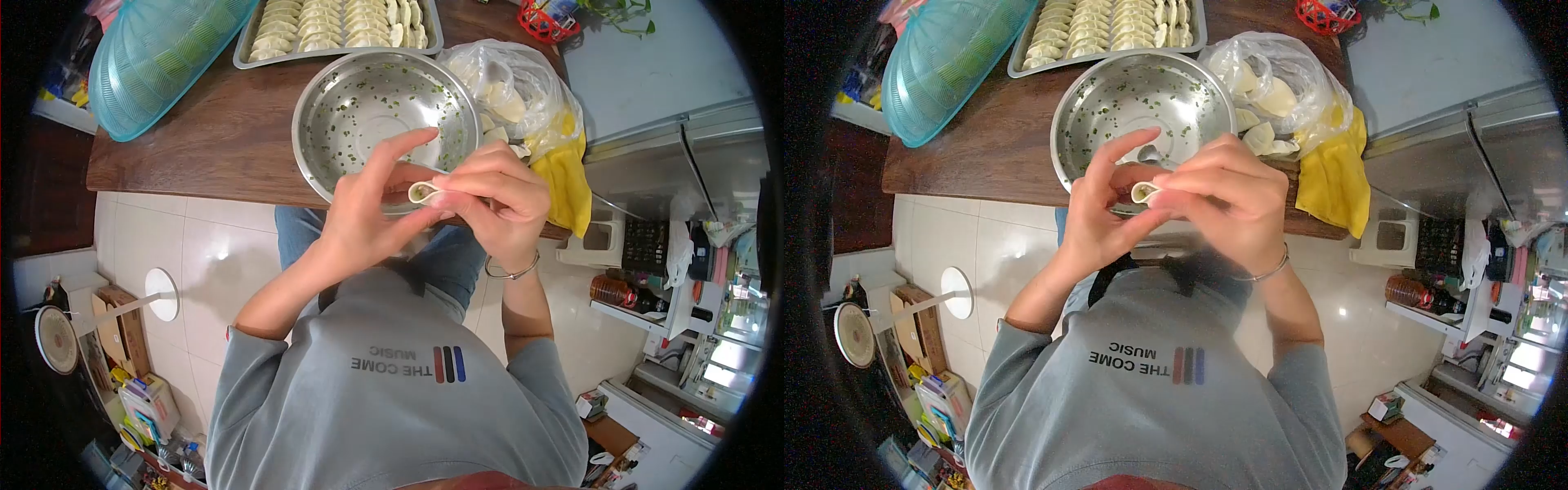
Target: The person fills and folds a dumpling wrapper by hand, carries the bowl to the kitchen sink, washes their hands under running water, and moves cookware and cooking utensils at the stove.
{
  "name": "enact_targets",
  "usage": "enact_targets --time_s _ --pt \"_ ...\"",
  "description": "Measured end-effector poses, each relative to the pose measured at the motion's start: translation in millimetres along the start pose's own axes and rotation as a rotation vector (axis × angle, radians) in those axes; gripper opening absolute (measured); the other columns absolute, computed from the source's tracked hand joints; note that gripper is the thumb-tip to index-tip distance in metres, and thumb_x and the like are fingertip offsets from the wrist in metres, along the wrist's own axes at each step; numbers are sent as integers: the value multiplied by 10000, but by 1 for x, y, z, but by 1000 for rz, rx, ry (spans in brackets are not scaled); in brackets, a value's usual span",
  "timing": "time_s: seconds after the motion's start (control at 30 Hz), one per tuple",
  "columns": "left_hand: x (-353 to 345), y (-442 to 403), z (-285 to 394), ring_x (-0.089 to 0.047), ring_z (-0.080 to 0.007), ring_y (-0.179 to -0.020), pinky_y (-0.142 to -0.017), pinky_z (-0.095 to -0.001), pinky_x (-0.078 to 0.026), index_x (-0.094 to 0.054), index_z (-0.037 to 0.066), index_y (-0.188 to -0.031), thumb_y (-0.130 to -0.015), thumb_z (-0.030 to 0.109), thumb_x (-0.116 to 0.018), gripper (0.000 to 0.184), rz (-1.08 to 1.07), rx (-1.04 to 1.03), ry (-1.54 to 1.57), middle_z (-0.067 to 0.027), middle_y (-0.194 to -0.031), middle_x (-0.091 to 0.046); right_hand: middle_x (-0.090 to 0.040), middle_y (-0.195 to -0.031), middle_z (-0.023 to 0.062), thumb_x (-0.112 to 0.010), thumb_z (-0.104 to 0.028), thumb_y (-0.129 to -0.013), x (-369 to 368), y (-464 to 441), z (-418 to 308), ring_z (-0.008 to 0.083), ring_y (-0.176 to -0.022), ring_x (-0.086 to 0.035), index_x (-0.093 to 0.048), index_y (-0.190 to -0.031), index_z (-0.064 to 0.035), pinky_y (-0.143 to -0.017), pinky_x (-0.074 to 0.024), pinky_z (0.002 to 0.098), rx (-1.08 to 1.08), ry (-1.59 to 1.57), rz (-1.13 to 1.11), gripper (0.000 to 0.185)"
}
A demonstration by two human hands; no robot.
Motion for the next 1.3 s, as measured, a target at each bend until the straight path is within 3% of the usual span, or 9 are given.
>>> enact_targets --time_s 0.17,0.57,0.63,0.67,0.73,0.87,0.97,1.3 --pt "0 0 -1 -675 -286 -906 -776 -342 -549 -402 84 -1309 -730 59 -749 676 30 -38 -41 -157 -976 -675 -657 -817 34 -830 -127 -556 -4 -8 -7 191 -729 -574 -726 -934 -68 -627 -469 285 -20 83 13 397" --pt "-3 1 -3 -678 -282 -885 -746 -334 -553 -400 75 -1304 -740 35 -732 656 41 -131 -151 -141 -946 -679 -629 -769 31 -775 1 -577 -11 1 0 205 -693 -566 -709 -816 -61 -610 -473 288 115 157 25 256" --pt "-3 1 -2 -679 -183 -855 -690 -251 -527 -407 40 -1314 -738 31 -738 664 24 -96 -120 -88 -956 -677 -632 -768 32 -782 -14 -581 -11 2 1 203 -696 -570 -714 -838 -59 -611 -478 293 126 126 27 270" --pt "-3 1 -1 -679 -183 -855 -690 -251 -527 -407 40 -1314 -738 31 -738 664 24 -96 -120 -88 -956 -677 -632 -768 32 -782 -14 -581 -9 2 1 203 -696 -570 -714 -838 -59 -611 -478 293 126 126 27 270" --pt "0 1 1 -675 -306 -885 -760 -348 -554 -377 86 -1328 -731 53 -748 703 18 -61 -120 -147 -941 -681 -638 -797 33 -800 -52 -575 -8 2 2 199 -726 -576 -720 -859 -58 -627 -480 290 27 24 -2 295" --pt "1 1 1 -671 -320 -887 -774 -356 -554 -350 92 -1349 -721 40 -746 744 38 -82 -171 -163 -934 -680 -639 -826 32 -812 -89 -572 -13 -5 -5 190 -762 -579 -725 -872 -62 -639 -478 283 -16 93 54 313" --pt "-2 0 -1 -673 -325 -869 -768 -362 -555 -327 98 -1368 -721 21 -724 764 83 -124 -179 -178 -910 -679 -635 -844 33 -816 -92 -565 -14 -2 -1 187 -774 -574 -725 -865 -66 -643 -474 281 30 109 -28 314" --pt "-4 0 -4 -677 -318 -818 -721 -352 -553 -292 113 -1410 -726 4 -690 799 66 -137 -180 -170 -859 -680 -613 -726 6 -794 -11 -580 -20 -1 -2 178 -690 -542 -722 -782 -82 -620 -429 282 80 89 30 226"
Point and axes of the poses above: each hand's wrist, its own y-axis away from the middle knuckle, its own x-axis out of the back of the hand, z = x × y, the point moved 1 cm from there along -y, towards the middle knuckle
